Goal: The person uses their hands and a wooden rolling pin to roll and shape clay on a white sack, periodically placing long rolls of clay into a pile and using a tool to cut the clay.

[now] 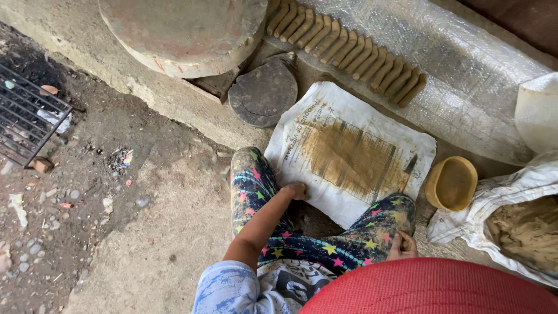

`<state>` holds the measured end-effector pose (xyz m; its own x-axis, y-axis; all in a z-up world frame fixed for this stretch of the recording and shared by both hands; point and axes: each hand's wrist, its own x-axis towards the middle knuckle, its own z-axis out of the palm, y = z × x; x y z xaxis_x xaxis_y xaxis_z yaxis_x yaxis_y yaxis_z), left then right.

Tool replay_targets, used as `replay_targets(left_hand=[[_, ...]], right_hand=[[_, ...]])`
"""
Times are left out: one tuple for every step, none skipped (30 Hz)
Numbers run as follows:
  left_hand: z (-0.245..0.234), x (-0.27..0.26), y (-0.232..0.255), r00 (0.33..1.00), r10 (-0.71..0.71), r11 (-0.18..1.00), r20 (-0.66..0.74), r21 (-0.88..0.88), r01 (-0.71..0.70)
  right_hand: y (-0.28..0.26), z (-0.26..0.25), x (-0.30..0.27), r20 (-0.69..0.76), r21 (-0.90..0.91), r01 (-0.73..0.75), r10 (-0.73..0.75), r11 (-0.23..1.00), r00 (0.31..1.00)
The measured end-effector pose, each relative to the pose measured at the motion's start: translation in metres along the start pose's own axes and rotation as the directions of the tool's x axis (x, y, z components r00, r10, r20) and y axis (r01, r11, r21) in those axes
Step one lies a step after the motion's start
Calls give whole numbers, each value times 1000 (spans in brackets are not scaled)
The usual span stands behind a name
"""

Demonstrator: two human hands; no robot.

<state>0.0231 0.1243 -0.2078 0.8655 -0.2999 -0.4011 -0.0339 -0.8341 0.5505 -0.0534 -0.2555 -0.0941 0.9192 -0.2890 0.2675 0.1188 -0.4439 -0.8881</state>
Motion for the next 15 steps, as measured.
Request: replay_targets(left_hand=[[-2, -2, 1, 1000, 5, 1000, 1, 3, -5], [-4, -3, 3, 1000, -14, 1000, 21, -5, 14], [-5, -5, 4, 999, -33, 999, 43, -12, 34], [-6, -6, 6, 998, -31, 999, 45, -10, 31], [-8, -6, 7, 997, -45, 999, 63, -2, 45], [-9, -6, 7, 995, -60, 998, 80, 5, 59], [-9, -7, 8, 995, -58, 998, 83, 10, 58], [-10, -7, 8, 993, -78, 997, 92, 9, 78], [-11, -8, 9, 990, -97, 995, 102, 8, 97], [-11, -9, 9, 990, -96, 995, 105, 12, 95], [-10, -8, 8, 990, -98, 995, 105, 8, 97], [-9, -7, 7, 989, -100, 995, 106, 4, 100], [-9, -7, 7, 989, -99, 995, 109, 9, 98], [-9, -7, 6, 991, -86, 996, 101, 1, 86], [-9, -7, 6, 993, -72, 997, 93, -8, 73]], right_hand=[[0, -3, -1, 40, -13, -25, 25, 1000, 999], [0, -5, -2, 79, -27, -49, 51, 998, 996], [1, -7, -4, 75, -27, -52, 53, 998, 996], [2, -8, -5, 64, -86, -148, 153, 985, 986], [2, -8, -7, 48, -142, -242, 251, 960, 967], [3, -7, -7, 44, -140, -245, 254, 959, 966], [4, -5, -8, 28, -94, -156, 159, 983, 987], [5, -4, -8, 7, -50, -63, 64, 997, 998], [5, -3, -8, 3, -50, -67, 67, 997, 998], [5, -3, -8, 0, -46, -69, 69, 997, 998], [5, -3, -8, -2, -42, -71, 71, 997, 997], [5, -4, -10, -6, -41, -74, 74, 996, 997], [3, -5, -11, -9, -68, -70, 69, 995, 998], [1, -5, -13, -12, -96, -65, 64, 993, 998], [-3, -6, -14, -16, -94, -68, 67, 993, 998]])
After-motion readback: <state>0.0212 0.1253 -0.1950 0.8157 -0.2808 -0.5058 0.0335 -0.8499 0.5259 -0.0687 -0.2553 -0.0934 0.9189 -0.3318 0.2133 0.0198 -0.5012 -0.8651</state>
